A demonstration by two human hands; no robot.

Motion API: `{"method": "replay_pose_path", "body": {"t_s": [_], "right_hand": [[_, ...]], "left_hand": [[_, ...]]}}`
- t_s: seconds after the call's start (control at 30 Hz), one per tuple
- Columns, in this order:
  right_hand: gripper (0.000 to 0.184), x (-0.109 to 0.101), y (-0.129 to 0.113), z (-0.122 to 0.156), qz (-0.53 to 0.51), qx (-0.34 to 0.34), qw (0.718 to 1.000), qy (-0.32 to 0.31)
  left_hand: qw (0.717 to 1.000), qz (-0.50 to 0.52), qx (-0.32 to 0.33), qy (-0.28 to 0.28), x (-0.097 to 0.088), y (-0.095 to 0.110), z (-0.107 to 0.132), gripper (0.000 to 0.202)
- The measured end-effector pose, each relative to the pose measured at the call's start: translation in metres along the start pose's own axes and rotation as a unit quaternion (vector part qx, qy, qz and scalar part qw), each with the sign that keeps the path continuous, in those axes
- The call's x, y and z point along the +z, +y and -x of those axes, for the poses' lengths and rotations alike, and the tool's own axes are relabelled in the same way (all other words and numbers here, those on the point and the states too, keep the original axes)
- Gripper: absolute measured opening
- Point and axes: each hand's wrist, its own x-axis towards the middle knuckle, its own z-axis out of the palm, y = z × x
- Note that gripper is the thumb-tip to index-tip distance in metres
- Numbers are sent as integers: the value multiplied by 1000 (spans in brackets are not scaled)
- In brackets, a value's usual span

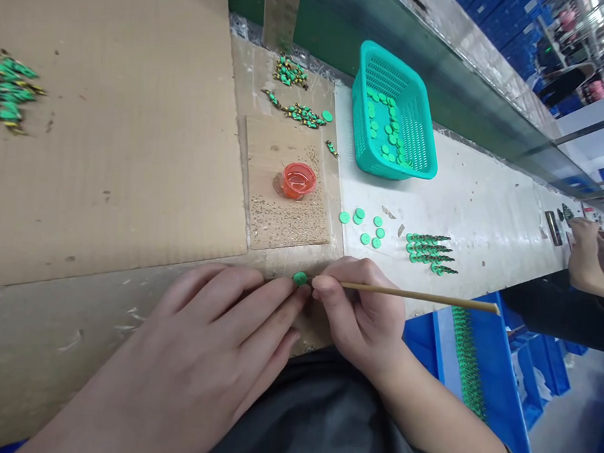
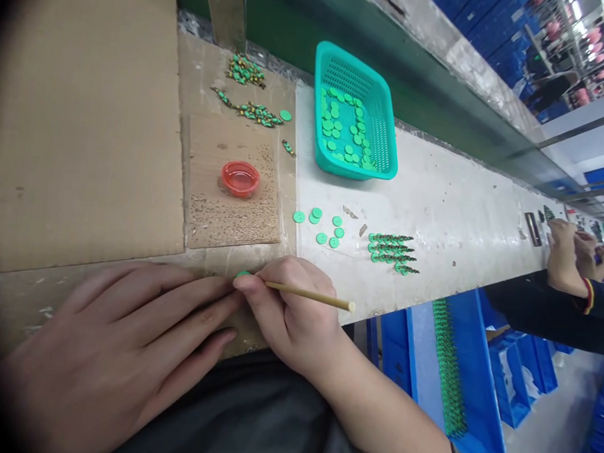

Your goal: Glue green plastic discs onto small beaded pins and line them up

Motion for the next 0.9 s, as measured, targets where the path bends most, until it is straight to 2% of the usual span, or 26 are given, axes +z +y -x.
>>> {"method": "replay_pose_path", "body": {"t_s": [0.37,0.6,0.77,0.83,0.9], "right_hand": [[22,1,1,0,17,-7,1000,-2],[21,-2,3,-4,-21,-3,999,40],[18,-10,3,-39,-14,-15,992,121],[21,-10,6,-62,-25,-24,992,122],[23,-7,11,-85,-34,-29,995,95]], "left_hand": [[1000,6,0,7,1,-1,-2,36],[1000,15,-8,11,0,0,-2,35],[1000,22,-10,14,0,-1,-2,32],[1000,11,-2,16,0,-1,-3,31],[1000,2,5,18,0,-1,-3,31]]}}
